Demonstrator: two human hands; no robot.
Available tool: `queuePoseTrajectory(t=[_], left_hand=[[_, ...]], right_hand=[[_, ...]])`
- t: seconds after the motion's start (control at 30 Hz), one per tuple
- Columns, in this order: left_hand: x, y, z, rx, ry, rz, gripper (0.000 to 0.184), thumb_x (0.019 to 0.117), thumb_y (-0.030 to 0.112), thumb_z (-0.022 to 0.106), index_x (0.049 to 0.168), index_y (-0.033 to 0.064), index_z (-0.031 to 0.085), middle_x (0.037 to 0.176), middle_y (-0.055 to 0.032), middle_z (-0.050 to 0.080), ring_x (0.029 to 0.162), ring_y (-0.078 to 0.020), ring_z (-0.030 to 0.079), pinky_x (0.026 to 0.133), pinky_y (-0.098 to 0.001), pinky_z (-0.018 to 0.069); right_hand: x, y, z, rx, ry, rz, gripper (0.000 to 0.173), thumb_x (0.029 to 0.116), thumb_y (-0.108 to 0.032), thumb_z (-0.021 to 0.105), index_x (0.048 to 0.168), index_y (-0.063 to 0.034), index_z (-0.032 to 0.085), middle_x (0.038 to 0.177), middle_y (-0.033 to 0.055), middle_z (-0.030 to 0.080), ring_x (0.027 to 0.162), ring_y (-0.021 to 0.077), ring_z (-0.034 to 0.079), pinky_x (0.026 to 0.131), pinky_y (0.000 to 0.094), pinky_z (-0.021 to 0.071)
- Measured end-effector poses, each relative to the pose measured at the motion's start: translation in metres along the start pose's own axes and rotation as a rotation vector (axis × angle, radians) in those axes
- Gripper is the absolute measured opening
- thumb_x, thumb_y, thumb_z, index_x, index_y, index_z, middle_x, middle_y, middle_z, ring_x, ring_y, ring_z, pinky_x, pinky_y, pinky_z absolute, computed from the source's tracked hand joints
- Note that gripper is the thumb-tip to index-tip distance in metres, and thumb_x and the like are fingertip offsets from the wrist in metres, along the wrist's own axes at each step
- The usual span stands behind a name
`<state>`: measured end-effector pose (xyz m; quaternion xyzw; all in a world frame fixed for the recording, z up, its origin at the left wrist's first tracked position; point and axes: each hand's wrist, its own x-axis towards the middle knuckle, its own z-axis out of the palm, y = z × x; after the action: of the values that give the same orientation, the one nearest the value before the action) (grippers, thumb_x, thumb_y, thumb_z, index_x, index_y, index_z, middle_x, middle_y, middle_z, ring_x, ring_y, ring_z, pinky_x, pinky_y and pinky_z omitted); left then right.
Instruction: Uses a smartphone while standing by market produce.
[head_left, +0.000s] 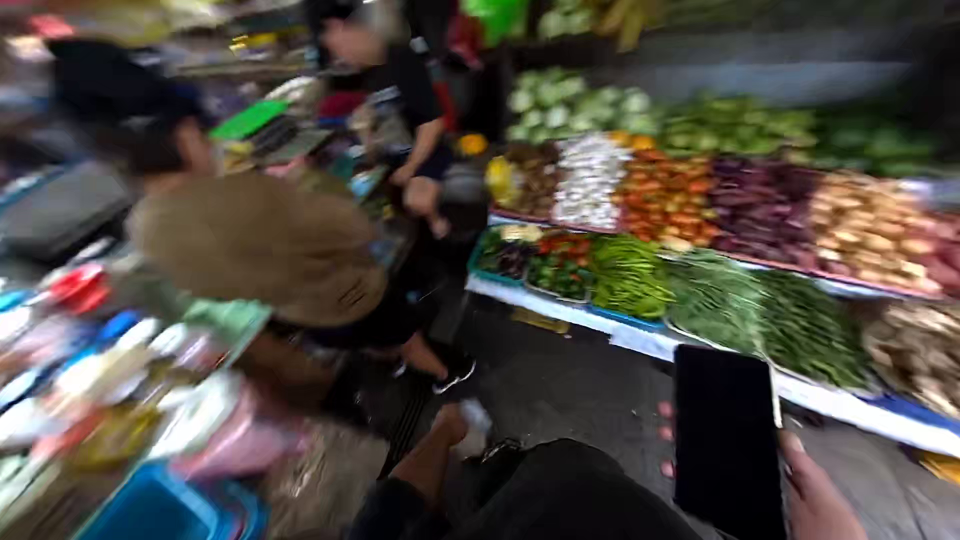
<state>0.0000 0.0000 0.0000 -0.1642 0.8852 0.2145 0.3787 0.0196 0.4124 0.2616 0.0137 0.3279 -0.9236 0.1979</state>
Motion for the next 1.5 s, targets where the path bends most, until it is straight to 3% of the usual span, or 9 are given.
queuePoseTrajectory(t=[0.1,0.23,0.37,0.5,0.63,0.87,0.97,1.2,1.5], left_hand=[[-0.021,0.011,0.011,-0.153,0.059,-0.006,0.041,0.0951,0.031,0.065,0.125,0.0033,0.067,0.126,-0.0222,0.067,0.12,-0.0401,0.063,0.1,-0.0639,0.0491],[-0.049,-0.005,0.054,-0.185,0.022,-0.074,0.043,0.0953,0.033,0.063,0.127,0.0035,0.066,0.128,-0.022,0.066,0.122,-0.039,0.062,0.103,-0.0626,0.048],[-0.073,-0.041,0.096,-0.197,-0.039,-0.264,0.045,0.0958,0.035,0.063,0.125,0.0007,0.067,0.127,-0.0241,0.066,0.121,-0.0401,0.062,0.102,-0.0619,0.0484],[-0.1,-0.057,0.121,-0.089,-0.101,-0.325,0.044,0.1006,0.035,0.061,0.122,-0.0029,0.068,0.125,-0.0262,0.067,0.121,-0.0406,0.063,0.103,-0.0596,0.0485],[-0.117,-0.057,0.138,0.041,-0.118,-0.355,0.042,0.1023,0.035,0.058,0.12,-0.0013,0.069,0.126,-0.0248,0.067,0.121,-0.0394,0.063,0.102,-0.0585,0.0491],[-0.079,-0.064,0.14,0.044,-0.064,-0.359,0.041,0.0963,0.034,0.067,0.11,-0.0038,0.071,0.115,-0.025,0.07,0.112,-0.0384,0.067,0.096,-0.0572,0.0523],[-0.061,-0.03,0.106,0.033,0.016,-0.255,0.045,0.0948,0.035,0.07,0.117,-0.0042,0.068,0.118,-0.0262,0.069,0.115,-0.0402,0.065,0.099,-0.0586,0.0507],[-0.043,0.048,0.048,0.089,0.147,-0.061,0.04,0.1007,0.031,0.06,0.12,-0.0034,0.067,0.119,-0.027,0.068,0.116,-0.0419,0.064,0.099,-0.0616,0.0496],[-0.051,0.014,0.077,0.218,0.005,-0.141,0.042,0.0994,0.035,0.064,0.118,-0.002,0.069,0.12,-0.0256,0.069,0.117,-0.0401,0.065,0.099,-0.0594,0.05]], right_hand=[[0.004,0.003,-0.002,0.029,-0.137,0.158,0.061,0.0958,-0.067,0.049,0.136,-0.0247,0.063,0.138,0.0126,0.063,0.118,0.0327,0.065,0.093,0.0535,0.0565],[0.008,0.009,-0.001,0.009,-0.149,0.264,0.062,0.0981,-0.069,0.04,0.135,-0.0254,0.065,0.136,0.014,0.065,0.117,0.0346,0.067,0.092,0.054,0.058],[0.012,0.01,-0.002,0.048,-0.107,0.275,0.065,0.1001,-0.068,0.037,0.138,-0.0214,0.061,0.134,0.0165,0.066,0.114,0.0357,0.068,0.088,0.0535,0.06],[0.003,0.006,0.004,0.028,-0.062,0.286,0.06,0.1057,-0.056,0.021,0.139,-0.0174,0.052,0.132,0.0155,0.066,0.112,0.0337,0.068,0.087,0.0511,0.0598],[-0.002,0.009,-0.008,0.095,-0.123,0.27,0.061,0.1049,-0.057,0.026,0.141,-0.0145,0.051,0.137,0.0174,0.062,0.117,0.0356,0.065,0.093,0.0529,0.0574],[-0.022,0.007,-0.021,0.134,-0.083,0.185,0.061,0.1048,-0.057,0.028,0.143,-0.0146,0.049,0.14,0.0196,0.059,0.122,0.0381,0.063,0.096,0.0549,0.0551],[-0.028,0.008,-0.025,0.161,-0.077,0.135,0.06,0.1028,-0.058,0.036,0.141,-0.0144,0.052,0.14,0.0198,0.059,0.122,0.0385,0.062,0.096,0.0557,0.0549],[-0.043,0.009,-0.033,0.196,-0.098,0.054,0.06,0.1002,-0.058,0.042,0.14,-0.0144,0.053,0.14,0.0207,0.059,0.123,0.0388,0.061,0.098,0.0556,0.0539],[-0.055,0.005,-0.047,0.22,-0.075,-0.031,0.06,0.0976,-0.059,0.047,0.137,-0.015,0.058,0.138,0.0212,0.06,0.122,0.0384,0.062,0.097,0.0557,0.0542]])
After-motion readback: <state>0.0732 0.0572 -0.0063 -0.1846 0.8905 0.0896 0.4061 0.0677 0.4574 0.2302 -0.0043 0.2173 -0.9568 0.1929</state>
